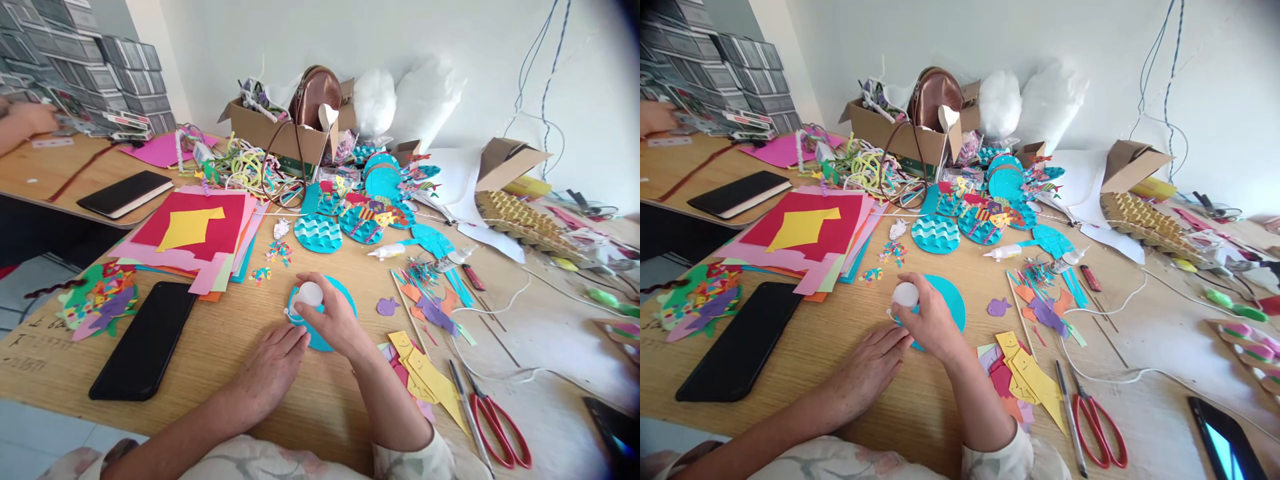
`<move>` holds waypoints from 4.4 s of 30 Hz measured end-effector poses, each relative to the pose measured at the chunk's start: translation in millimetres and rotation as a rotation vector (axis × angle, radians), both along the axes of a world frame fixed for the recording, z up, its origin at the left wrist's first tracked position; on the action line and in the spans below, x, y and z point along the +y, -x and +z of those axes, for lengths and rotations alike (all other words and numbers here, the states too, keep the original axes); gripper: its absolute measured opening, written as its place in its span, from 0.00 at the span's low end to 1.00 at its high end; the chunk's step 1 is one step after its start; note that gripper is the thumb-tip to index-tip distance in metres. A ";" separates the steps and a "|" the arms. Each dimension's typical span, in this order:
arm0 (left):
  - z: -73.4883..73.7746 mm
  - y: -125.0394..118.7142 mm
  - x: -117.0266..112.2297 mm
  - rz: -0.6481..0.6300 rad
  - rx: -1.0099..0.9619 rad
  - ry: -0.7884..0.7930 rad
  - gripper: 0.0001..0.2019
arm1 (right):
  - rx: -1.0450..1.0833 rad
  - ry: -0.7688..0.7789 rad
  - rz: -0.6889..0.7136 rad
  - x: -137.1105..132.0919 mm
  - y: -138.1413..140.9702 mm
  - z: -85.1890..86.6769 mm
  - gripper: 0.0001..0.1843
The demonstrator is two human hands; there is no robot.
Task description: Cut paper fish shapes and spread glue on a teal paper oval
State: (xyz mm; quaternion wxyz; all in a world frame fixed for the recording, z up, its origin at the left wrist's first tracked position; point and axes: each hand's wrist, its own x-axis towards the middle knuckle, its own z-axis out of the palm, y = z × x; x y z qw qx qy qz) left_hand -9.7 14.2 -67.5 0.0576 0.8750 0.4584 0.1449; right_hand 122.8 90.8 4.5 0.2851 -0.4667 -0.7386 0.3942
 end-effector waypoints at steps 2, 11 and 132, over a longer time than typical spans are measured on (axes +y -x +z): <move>-2.4 0.0 -0.7 0.010 -0.011 -0.012 0.16 | 0.074 0.103 0.047 2.3 -4.4 0.7 0.21; -6.8 2.7 -2.4 -0.003 -0.037 -0.032 0.16 | 0.250 0.268 0.147 14.9 -15.8 -2.2 0.22; 2.8 -0.7 -0.6 0.010 -0.015 0.004 0.15 | -0.053 -0.162 -0.097 -4.9 1.5 -8.2 0.09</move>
